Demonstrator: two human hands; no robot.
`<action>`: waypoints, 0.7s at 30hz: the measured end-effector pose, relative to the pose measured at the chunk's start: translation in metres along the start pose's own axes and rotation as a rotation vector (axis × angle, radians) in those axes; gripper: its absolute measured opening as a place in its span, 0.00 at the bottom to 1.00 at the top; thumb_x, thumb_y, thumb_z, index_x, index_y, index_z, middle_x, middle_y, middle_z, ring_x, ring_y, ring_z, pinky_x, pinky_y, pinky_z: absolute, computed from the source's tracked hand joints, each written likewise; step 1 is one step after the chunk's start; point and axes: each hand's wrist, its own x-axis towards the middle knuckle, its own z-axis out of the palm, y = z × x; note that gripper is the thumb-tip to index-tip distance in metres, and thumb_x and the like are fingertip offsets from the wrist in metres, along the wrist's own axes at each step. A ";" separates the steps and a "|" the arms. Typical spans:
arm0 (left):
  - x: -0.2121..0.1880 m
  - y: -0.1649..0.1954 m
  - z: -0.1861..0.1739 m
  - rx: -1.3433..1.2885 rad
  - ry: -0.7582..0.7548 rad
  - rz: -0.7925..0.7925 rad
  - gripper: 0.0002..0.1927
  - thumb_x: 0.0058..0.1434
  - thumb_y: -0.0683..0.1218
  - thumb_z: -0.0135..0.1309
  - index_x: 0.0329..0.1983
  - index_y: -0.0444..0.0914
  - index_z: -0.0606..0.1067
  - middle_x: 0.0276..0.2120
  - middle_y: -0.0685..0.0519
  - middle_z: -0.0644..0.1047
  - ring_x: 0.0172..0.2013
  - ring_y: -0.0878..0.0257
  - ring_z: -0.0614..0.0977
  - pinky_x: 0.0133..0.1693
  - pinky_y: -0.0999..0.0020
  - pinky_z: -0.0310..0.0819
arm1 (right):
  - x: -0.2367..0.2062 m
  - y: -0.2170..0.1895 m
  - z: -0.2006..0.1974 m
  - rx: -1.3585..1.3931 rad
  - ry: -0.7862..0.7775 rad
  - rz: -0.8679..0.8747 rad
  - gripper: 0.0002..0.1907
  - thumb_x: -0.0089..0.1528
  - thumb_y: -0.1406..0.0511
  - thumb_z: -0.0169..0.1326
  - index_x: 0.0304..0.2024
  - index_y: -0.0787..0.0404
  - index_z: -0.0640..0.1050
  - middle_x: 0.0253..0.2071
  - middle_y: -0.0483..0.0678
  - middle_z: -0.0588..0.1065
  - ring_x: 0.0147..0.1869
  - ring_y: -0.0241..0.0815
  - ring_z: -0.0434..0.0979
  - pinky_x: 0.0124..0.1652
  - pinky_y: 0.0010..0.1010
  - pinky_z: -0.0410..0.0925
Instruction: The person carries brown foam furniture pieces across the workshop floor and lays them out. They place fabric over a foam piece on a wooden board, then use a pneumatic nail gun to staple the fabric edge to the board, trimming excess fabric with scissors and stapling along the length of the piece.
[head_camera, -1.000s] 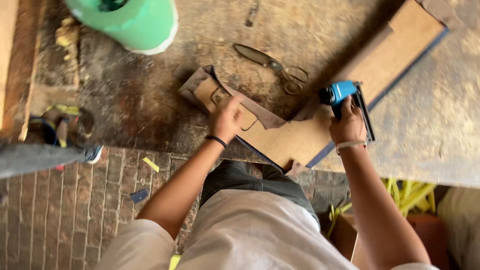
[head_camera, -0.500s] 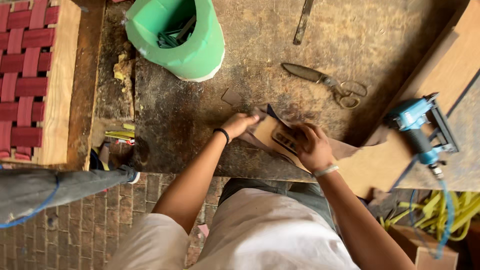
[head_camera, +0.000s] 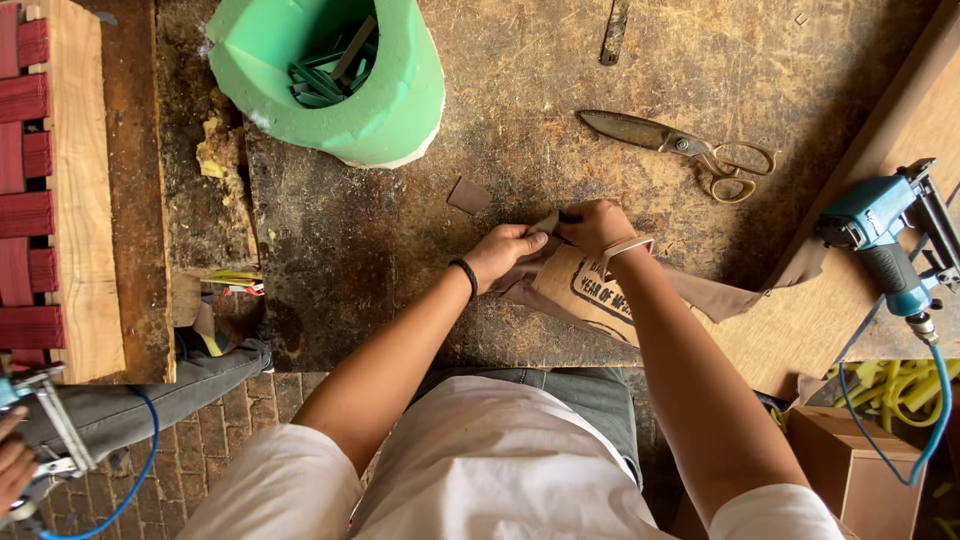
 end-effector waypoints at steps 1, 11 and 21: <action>-0.001 -0.002 0.003 -0.077 -0.002 0.005 0.23 0.66 0.56 0.54 0.52 0.34 0.79 0.45 0.52 0.82 0.46 0.63 0.81 0.50 0.65 0.75 | 0.001 0.002 0.000 0.166 -0.039 0.038 0.17 0.62 0.54 0.59 0.46 0.56 0.84 0.39 0.54 0.83 0.39 0.51 0.83 0.41 0.42 0.75; 0.000 -0.002 0.005 -0.258 -0.062 -0.140 0.21 0.69 0.56 0.53 0.51 0.33 0.78 0.46 0.51 0.82 0.46 0.62 0.81 0.49 0.66 0.74 | 0.005 0.030 -0.016 0.111 -0.119 -0.193 0.20 0.53 0.67 0.57 0.49 0.58 0.83 0.44 0.51 0.84 0.45 0.45 0.84 0.47 0.38 0.74; -0.002 0.006 0.019 -0.105 0.011 -0.070 0.15 0.65 0.44 0.54 0.54 0.34 0.78 0.45 0.50 0.82 0.45 0.61 0.84 0.47 0.66 0.82 | -0.043 -0.003 0.047 0.249 0.593 -0.288 0.06 0.59 0.62 0.64 0.36 0.57 0.86 0.31 0.49 0.80 0.34 0.48 0.80 0.35 0.37 0.71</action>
